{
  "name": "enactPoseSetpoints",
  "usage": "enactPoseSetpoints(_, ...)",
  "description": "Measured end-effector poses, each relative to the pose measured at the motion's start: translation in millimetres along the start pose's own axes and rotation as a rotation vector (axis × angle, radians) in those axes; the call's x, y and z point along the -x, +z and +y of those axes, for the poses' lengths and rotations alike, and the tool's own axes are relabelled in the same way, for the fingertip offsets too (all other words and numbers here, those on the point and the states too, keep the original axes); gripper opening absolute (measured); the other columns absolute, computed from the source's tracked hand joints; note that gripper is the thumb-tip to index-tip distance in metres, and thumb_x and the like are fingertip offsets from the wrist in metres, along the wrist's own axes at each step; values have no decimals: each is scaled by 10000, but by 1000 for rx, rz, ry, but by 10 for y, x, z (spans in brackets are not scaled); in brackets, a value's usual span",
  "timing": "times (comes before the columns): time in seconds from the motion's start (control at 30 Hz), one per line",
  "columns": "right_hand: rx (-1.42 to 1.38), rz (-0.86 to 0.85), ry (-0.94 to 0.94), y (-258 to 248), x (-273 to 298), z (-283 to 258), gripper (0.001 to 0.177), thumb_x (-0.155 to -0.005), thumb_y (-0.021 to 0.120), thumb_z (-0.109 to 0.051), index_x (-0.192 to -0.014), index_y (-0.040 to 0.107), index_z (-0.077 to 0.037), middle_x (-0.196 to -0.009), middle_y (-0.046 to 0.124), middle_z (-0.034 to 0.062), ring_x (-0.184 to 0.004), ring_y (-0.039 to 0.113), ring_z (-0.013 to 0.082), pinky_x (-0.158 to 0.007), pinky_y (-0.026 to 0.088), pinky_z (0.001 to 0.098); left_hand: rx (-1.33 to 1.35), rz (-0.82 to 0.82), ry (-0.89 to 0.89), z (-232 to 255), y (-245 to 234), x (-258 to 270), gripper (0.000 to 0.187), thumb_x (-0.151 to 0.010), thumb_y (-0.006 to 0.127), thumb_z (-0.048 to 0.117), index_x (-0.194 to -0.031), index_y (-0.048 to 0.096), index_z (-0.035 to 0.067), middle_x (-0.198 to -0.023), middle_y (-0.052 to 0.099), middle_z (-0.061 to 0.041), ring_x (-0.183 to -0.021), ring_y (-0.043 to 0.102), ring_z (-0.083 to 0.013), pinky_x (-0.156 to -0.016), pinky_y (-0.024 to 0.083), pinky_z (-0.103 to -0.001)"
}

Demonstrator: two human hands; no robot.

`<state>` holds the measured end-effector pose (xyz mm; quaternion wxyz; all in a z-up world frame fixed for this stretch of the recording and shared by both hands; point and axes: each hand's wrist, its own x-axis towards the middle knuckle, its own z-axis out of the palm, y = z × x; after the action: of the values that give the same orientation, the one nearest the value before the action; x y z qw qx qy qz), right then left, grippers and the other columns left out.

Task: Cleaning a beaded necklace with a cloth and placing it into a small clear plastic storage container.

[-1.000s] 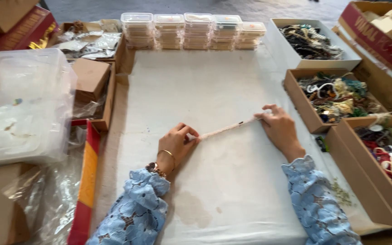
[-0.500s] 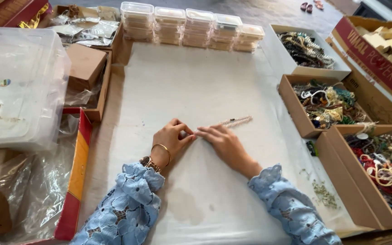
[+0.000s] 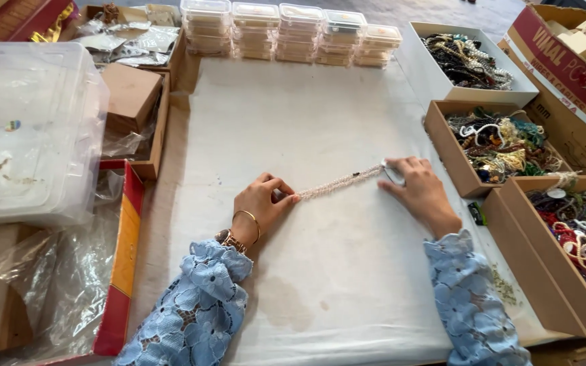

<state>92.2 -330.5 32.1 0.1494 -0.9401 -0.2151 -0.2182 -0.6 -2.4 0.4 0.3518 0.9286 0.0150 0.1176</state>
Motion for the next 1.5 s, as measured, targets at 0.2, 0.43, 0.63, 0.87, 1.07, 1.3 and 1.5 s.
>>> enactPoseSetpoints(0.2, 212, -18, -12, 30, 53, -83, 327, -949, 652, -179, -1269, 707, -214, -1299, 684, 59, -1076, 673, 263, -848, 580, 403, 70, 48, 24, -24, -6, 9, 183, -833, 795, 412, -853, 789, 230, -952, 686, 60, -788, 716, -120, -686, 563, -325)
enactPoseSetpoints(0.43, -95, 63, -559, 121, 156, -1246, 505, -872, 672, -62, -1373, 616, -79, -1311, 659, 89, -1078, 662, 262, -866, 581, 380, 37, 26, 21, -94, 71, -15, 168, -834, 790, 390, -871, 780, 227, -960, 684, 57, -802, 719, -129, -699, 565, -328)
enactPoseSetpoints(0.63, 5, -39, -423, 220, 9, -454, 444, -877, 652, -40, -1309, 691, -136, -1291, 698, 51, -1092, 654, 264, -930, 569, 377, -20, -11, -5, 5, 9, -15, 197, -839, 779, 438, -880, 785, 245, -980, 681, 66, -812, 710, -129, -692, 563, -339)
enactPoseSetpoints(0.87, 80, 139, -116, 203, 9, -27, 285, -954, 671, -116, -1223, 749, -171, -1220, 729, 25, -1032, 668, 261, -850, 580, 394, 0, 4, 18, 8, 0, 3, 214, -850, 768, 446, -878, 777, 234, -973, 676, 61, -806, 715, -127, -694, 565, -335)
enactPoseSetpoints(1.07, -41, 53, -671, 119, 112, -1151, 512, -837, 627, -36, -1349, 644, -34, -1286, 704, 127, -1040, 681, 281, -943, 547, 374, -33, 17, 40, -107, 88, -32, 223, -838, 762, 434, -883, 759, 216, -970, 673, 52, -796, 719, -151, -692, 568, -339)
enactPoseSetpoints(1.3, 24, -55, -424, 216, -12, -194, 440, -894, 625, -41, -1310, 702, -164, -1305, 703, 31, -1103, 675, 211, -1029, 512, 374, -85, -30, 35, -25, 43, -25, 254, -870, 730, 484, -901, 750, 232, -977, 665, 54, -804, 717, -149, -692, 572, -354)
enactPoseSetpoints(1.5, 170, 43, 0, 198, 11, 209, 192, -906, 663, -168, -1059, 779, -174, -1097, 756, 9, -1031, 666, 254, -857, 565, 384, -88, -13, 60, -11, 28, -7, 249, -871, 736, 474, -900, 748, 228, -978, 666, 54, -798, 710, -148, -687, 574, -357)
